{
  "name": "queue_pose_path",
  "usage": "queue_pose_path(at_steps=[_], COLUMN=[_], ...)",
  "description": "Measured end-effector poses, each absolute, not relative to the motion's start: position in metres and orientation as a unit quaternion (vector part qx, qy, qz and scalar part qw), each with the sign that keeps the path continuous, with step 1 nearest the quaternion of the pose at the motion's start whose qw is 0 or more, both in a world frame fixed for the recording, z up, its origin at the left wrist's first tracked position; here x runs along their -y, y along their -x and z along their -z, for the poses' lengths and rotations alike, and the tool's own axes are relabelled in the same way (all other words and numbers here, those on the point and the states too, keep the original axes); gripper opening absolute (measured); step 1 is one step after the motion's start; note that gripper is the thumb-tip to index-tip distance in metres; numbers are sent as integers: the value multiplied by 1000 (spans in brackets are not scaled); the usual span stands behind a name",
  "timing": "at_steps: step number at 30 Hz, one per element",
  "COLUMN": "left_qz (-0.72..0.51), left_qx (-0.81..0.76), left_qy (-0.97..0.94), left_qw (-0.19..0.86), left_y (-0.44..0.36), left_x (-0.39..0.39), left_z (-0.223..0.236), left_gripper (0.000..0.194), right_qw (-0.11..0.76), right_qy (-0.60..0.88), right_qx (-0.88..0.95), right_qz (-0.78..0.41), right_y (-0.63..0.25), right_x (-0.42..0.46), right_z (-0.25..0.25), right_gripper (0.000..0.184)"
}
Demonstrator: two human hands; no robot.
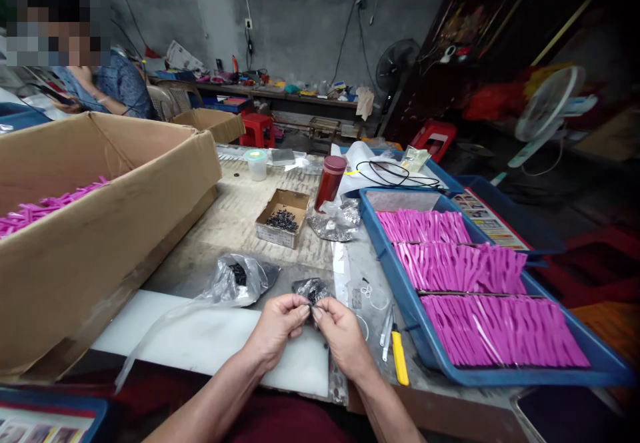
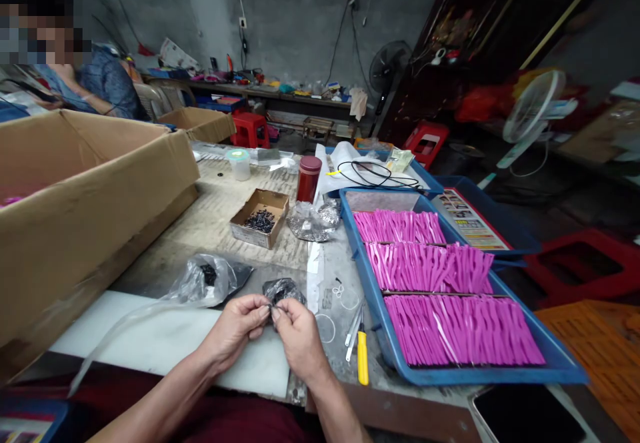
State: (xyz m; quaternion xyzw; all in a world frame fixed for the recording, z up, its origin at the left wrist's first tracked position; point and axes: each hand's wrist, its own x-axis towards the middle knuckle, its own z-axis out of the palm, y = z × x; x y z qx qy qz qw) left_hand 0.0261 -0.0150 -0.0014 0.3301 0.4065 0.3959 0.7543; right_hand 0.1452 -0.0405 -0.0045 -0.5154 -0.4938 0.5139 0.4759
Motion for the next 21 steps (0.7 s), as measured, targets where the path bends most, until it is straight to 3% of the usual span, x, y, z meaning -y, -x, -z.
queue_pose_path(at_steps=[5, 10, 14, 17, 21], left_qz=[-401, -407, -410, -415, -424], left_qx=[-404, -405, -435, -505, -538], left_qy=[-327, -349, -418, -542, -580], left_qw=[754, 741, 684, 528, 440], left_y=[-25, -21, -11, -2, 3], left_x=[12, 4, -28, -67, -121], left_z=[-1, -7, -21, -35, -45], left_gripper=[20, 20, 20, 16, 10], right_qw=[480, 450, 354, 261, 142], right_qy=[513, 567, 594, 595, 612], right_qx=[496, 561, 678, 742, 771], right_qz=[-510, -401, -248, -164, -105], right_y=[-148, -158, -163, -160, -152], right_x=[39, 34, 27, 22, 17], right_z=[7, 13, 11, 11, 14], right_gripper=[22, 18, 15, 19, 18])
